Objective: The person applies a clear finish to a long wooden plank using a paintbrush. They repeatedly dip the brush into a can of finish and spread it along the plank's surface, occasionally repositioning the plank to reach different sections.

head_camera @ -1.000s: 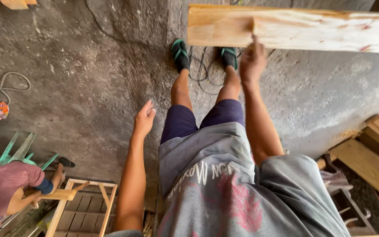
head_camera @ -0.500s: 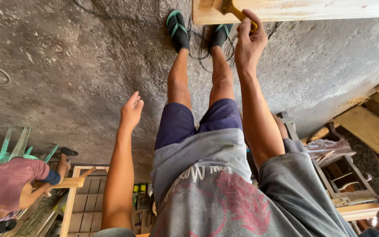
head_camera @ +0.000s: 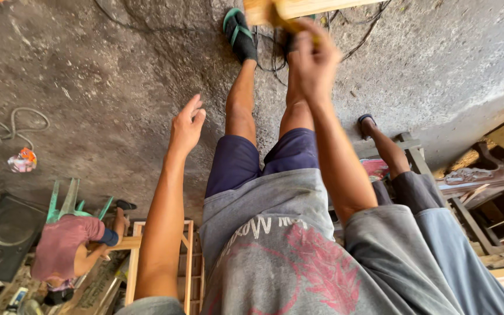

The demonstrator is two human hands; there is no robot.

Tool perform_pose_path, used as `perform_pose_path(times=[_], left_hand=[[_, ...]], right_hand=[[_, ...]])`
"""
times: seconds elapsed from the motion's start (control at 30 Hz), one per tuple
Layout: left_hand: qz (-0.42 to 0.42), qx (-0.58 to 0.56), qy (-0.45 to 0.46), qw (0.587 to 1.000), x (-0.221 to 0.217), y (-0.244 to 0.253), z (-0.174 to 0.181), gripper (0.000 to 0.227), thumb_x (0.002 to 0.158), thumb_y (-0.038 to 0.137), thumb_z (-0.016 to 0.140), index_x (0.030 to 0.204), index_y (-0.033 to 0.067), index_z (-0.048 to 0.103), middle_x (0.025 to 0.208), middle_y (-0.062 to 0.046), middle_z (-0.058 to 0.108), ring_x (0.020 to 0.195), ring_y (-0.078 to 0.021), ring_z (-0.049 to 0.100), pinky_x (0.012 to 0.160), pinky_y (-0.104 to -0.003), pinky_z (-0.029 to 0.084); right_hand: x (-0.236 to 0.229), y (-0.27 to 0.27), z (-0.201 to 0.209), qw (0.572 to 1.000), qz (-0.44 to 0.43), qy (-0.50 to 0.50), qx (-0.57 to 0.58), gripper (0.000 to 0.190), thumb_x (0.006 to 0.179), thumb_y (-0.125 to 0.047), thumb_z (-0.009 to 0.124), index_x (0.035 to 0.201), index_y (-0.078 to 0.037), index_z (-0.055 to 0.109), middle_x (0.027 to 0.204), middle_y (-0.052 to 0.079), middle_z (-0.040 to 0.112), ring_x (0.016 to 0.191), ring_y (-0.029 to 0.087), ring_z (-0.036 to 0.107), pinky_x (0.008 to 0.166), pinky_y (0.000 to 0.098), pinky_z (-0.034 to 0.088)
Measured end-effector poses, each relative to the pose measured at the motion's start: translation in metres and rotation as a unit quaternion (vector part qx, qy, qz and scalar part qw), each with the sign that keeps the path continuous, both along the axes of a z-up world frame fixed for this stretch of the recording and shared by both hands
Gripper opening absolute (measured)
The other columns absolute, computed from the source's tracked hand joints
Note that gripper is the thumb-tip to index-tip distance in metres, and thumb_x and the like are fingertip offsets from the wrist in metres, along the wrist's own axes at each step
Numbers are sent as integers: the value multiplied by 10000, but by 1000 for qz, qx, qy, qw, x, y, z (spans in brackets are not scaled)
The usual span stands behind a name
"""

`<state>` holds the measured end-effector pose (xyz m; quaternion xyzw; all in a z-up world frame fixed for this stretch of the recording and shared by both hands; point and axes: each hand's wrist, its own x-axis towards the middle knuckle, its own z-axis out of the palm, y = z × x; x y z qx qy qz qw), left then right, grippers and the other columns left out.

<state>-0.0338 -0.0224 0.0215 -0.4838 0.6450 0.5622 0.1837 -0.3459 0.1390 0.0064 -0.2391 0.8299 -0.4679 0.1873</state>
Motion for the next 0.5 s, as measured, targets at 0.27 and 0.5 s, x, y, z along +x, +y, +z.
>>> perform_pose_path(times=[0.27, 0.5], left_hand=[[-38, 2, -34, 999, 14, 1, 3, 498, 1005, 187, 606, 1473, 42, 520, 1376, -201, 646, 1242, -314, 656, 1003, -418, 519], [-75, -24, -40, 996, 11, -5, -5, 499, 1014, 202, 620, 1478, 48, 518, 1366, -202, 663, 1220, -306, 663, 1002, -416, 513]], right_hand=[[-38, 80, -47, 981, -175, -82, 12, 240, 1108, -52, 581, 1300, -27, 724, 839, 35, 662, 630, 66, 468, 518, 234, 340], [-11, 38, -34, 962, -87, 236, 108, 421, 882, 101, 683, 1288, -12, 679, 830, 79, 619, 762, 242, 573, 666, 377, 467]])
